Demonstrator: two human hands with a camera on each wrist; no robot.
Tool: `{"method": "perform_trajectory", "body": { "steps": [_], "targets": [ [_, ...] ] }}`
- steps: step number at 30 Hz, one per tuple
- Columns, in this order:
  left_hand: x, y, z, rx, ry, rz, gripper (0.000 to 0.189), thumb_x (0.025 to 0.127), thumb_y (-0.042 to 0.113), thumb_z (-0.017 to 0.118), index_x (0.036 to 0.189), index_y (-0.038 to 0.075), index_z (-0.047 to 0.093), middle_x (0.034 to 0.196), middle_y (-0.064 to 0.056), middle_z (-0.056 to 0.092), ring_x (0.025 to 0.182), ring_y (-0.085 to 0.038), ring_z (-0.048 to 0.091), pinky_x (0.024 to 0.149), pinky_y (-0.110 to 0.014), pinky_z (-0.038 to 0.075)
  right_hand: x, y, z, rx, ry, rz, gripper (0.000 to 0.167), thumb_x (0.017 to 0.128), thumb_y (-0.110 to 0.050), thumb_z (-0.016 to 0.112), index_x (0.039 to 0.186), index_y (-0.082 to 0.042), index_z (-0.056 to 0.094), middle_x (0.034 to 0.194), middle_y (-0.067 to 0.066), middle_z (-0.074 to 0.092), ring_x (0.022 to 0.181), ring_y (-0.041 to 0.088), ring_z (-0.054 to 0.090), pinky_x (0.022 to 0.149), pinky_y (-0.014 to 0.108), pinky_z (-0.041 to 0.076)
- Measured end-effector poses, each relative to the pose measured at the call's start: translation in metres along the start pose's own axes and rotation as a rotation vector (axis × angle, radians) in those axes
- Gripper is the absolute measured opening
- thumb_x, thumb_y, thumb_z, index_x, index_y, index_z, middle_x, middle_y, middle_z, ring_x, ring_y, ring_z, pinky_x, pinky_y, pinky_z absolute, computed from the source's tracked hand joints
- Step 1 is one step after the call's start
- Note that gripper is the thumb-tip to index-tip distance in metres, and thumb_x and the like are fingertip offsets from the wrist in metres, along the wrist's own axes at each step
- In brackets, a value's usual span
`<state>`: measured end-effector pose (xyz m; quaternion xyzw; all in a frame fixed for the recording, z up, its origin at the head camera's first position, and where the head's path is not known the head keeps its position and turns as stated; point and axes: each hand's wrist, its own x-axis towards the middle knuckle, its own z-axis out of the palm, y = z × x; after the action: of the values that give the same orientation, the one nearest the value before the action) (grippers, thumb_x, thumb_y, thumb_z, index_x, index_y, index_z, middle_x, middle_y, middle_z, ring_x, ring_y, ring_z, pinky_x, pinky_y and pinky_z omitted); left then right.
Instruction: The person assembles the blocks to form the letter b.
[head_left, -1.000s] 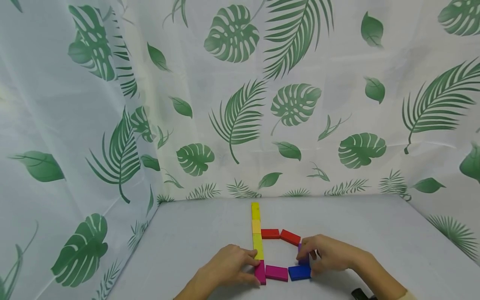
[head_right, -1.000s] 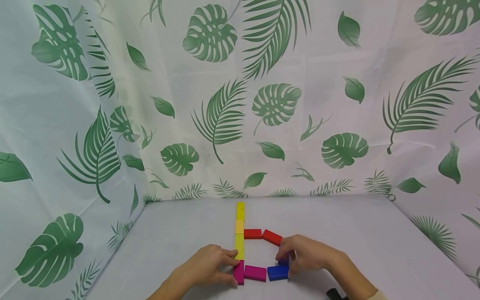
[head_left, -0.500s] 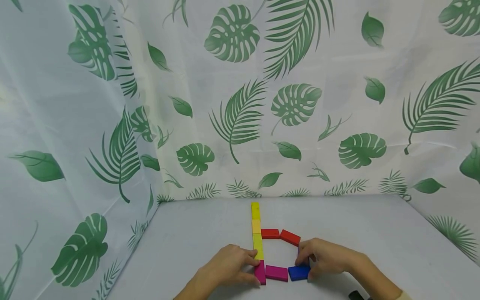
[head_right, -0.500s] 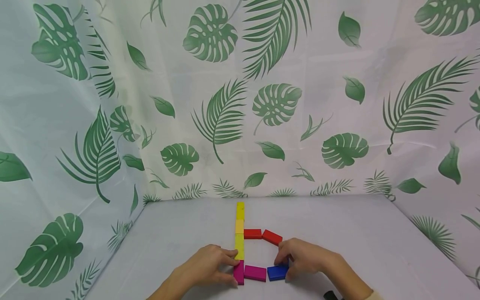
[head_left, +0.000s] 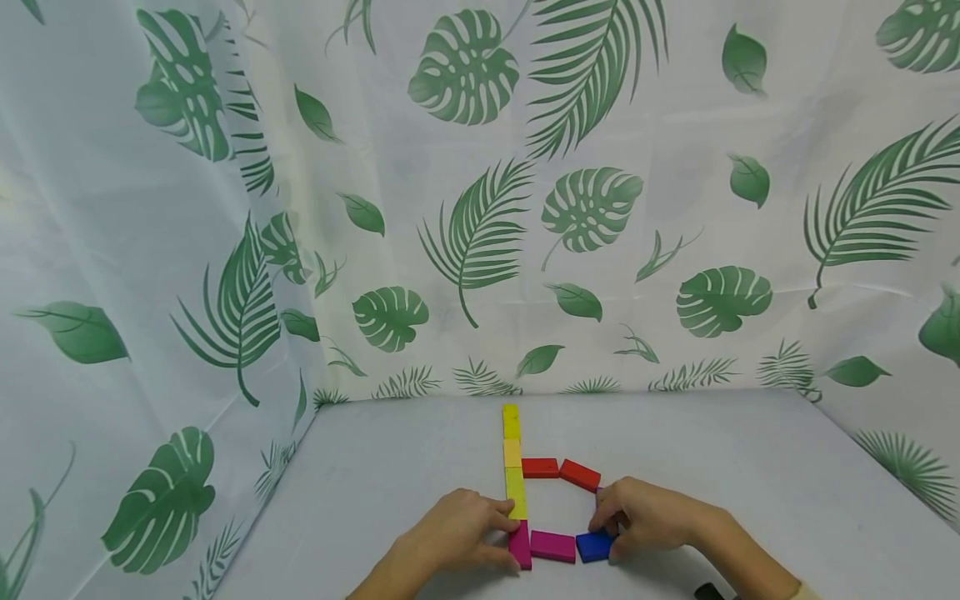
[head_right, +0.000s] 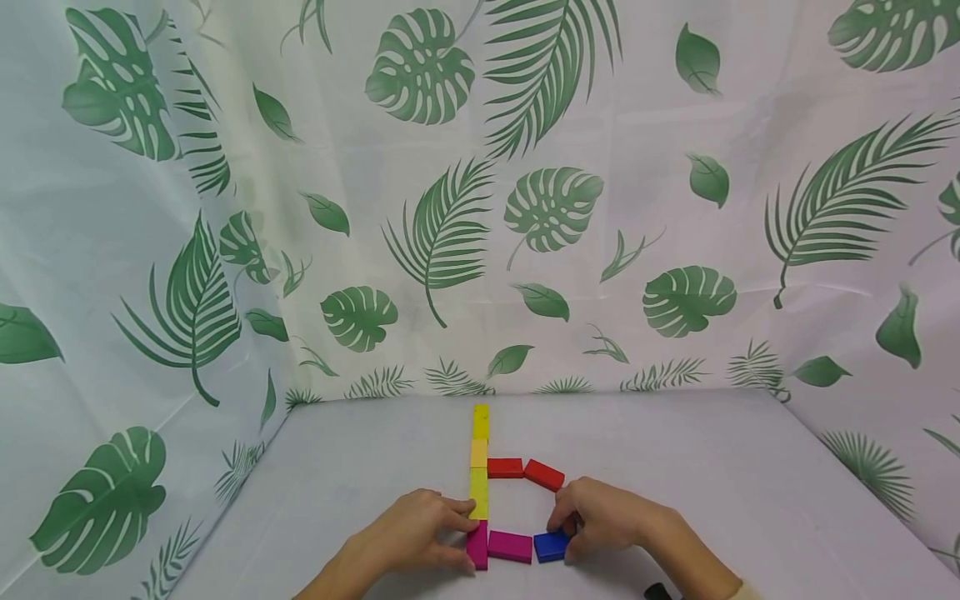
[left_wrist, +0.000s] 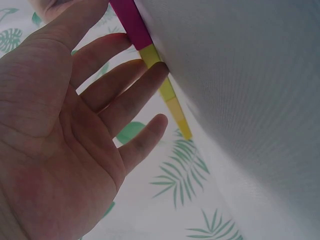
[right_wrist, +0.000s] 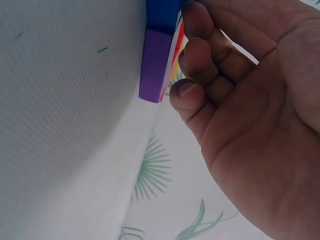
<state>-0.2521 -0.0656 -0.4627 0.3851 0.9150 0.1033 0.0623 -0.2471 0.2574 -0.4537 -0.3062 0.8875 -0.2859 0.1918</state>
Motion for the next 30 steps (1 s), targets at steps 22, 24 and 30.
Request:
{"method": "perform_trajectory", "body": {
  "steps": [22, 24, 30],
  "targets": [
    [0.0016, -0.0016, 0.0020, 0.006, -0.001, 0.005, 0.052, 0.081, 0.061, 0.081, 0.128, 0.039, 0.073, 0.133, 0.014, 0.071, 0.117, -0.002, 0.068, 0.098, -0.032, 0.056, 0.0002, -0.0017, 0.0011, 0.009, 0.000, -0.007, 0.023, 0.085, -0.022, 0.086, 0.108, -0.025, 0.082, 0.081, -0.011, 0.064, 0.079, 0.003, 0.057, 0.070, 0.020, 0.047],
    [0.0021, -0.0023, 0.0025, 0.007, -0.002, 0.006, 0.053, 0.081, 0.062, 0.081, 0.128, 0.039, 0.073, 0.133, 0.014, 0.070, 0.118, -0.002, 0.068, 0.098, -0.032, 0.056, 0.0000, -0.0023, 0.0008, 0.016, -0.002, -0.002, 0.023, 0.085, -0.021, 0.086, 0.108, -0.025, 0.082, 0.081, -0.011, 0.064, 0.080, 0.004, 0.058, 0.070, 0.021, 0.047],
    [0.0029, -0.0030, 0.0032, 0.006, -0.008, 0.002, 0.053, 0.081, 0.063, 0.080, 0.129, 0.040, 0.073, 0.134, 0.014, 0.070, 0.118, -0.001, 0.068, 0.099, -0.033, 0.056, 0.0002, -0.0026, 0.0007, 0.035, 0.000, -0.013, 0.023, 0.085, -0.022, 0.087, 0.107, -0.023, 0.082, 0.082, -0.010, 0.065, 0.078, 0.005, 0.059, 0.070, 0.021, 0.049]
  ]
}}
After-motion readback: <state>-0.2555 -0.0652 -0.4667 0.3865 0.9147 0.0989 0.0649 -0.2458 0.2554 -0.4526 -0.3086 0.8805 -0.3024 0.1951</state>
